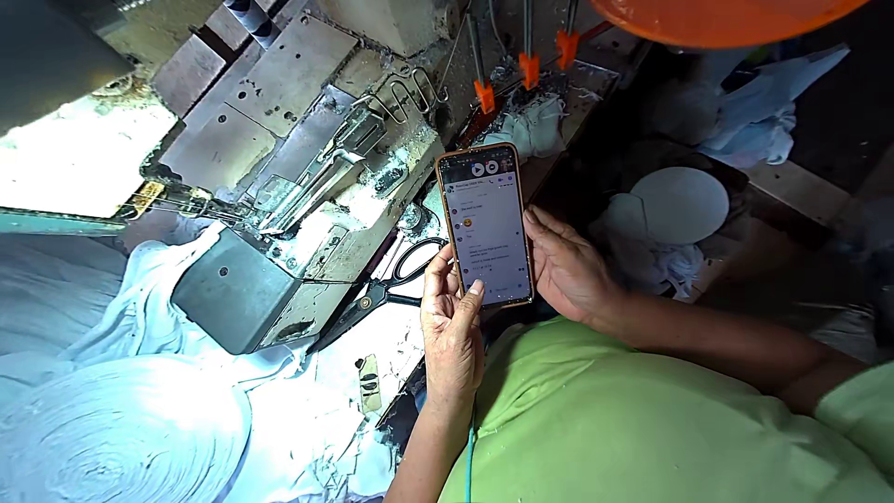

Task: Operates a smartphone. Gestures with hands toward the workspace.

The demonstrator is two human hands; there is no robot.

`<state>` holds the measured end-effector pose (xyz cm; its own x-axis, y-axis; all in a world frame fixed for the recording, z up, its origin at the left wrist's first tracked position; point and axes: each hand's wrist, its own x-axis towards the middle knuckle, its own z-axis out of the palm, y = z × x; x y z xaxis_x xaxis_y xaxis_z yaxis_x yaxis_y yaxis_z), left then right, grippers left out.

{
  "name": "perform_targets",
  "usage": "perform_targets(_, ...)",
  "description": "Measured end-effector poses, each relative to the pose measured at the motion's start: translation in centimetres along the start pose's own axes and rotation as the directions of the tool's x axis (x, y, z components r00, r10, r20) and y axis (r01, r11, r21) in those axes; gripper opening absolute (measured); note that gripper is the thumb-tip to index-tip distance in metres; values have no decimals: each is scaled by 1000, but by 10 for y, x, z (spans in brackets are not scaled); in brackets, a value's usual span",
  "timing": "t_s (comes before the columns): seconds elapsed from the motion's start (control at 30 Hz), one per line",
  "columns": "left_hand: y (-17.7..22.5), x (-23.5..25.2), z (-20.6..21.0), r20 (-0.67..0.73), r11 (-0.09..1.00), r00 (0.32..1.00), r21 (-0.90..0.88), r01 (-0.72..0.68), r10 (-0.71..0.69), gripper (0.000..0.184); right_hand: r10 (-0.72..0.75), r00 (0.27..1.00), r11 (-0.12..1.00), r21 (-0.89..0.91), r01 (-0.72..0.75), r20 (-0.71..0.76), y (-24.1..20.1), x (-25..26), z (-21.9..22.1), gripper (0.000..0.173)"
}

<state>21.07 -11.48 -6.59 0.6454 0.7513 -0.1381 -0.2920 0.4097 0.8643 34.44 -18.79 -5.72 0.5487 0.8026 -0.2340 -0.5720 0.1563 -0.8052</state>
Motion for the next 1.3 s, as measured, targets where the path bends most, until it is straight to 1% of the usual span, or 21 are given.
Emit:
perform_targets(0.63,-3,3,1,-25,1000,1000,22,14,-13,47,11,1000,1000,11,-11,-22,3,3,-4,35)
perform_targets(1.07,-4,7,5,-3,998,1000,54,16,-16,47,15,999,1000,16,-14,-33,1,6,-8,36)
perform_targets(1.3,-5,9,6,3,999,1000,37,13,-14,47,2,1000,999,38,-1,-25,0,7,-9,35)
